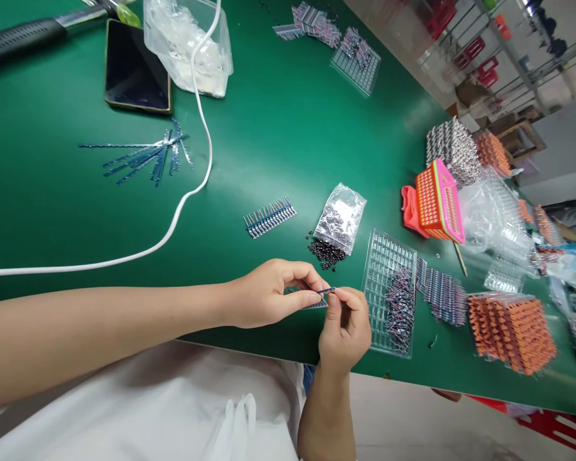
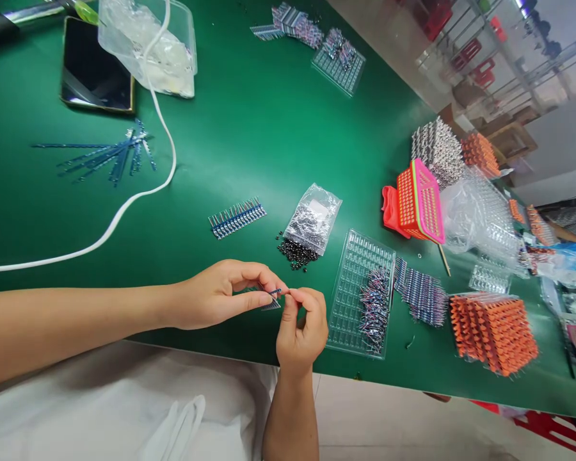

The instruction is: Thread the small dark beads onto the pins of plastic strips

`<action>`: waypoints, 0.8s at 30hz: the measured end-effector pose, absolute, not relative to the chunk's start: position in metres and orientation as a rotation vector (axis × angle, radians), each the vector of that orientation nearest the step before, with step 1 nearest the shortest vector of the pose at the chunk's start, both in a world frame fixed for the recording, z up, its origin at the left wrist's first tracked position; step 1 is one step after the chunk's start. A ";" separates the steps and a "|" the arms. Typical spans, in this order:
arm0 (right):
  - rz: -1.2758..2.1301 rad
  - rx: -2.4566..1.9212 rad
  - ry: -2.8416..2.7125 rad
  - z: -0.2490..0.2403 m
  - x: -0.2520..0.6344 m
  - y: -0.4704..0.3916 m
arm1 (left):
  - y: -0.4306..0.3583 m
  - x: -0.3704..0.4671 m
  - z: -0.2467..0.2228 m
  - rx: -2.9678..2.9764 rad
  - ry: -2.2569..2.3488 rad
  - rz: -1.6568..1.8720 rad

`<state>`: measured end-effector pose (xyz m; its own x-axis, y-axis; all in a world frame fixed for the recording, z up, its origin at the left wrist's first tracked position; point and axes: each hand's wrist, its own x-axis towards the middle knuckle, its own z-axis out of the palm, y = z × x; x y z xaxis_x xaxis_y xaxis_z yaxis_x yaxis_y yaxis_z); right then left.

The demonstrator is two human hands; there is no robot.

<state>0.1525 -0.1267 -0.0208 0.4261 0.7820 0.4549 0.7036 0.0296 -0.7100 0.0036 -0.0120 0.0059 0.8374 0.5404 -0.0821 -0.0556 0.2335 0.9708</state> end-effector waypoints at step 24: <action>-0.295 -1.663 -1.469 -0.021 0.153 -0.124 | -0.013 0.005 0.007 1.154 0.444 0.443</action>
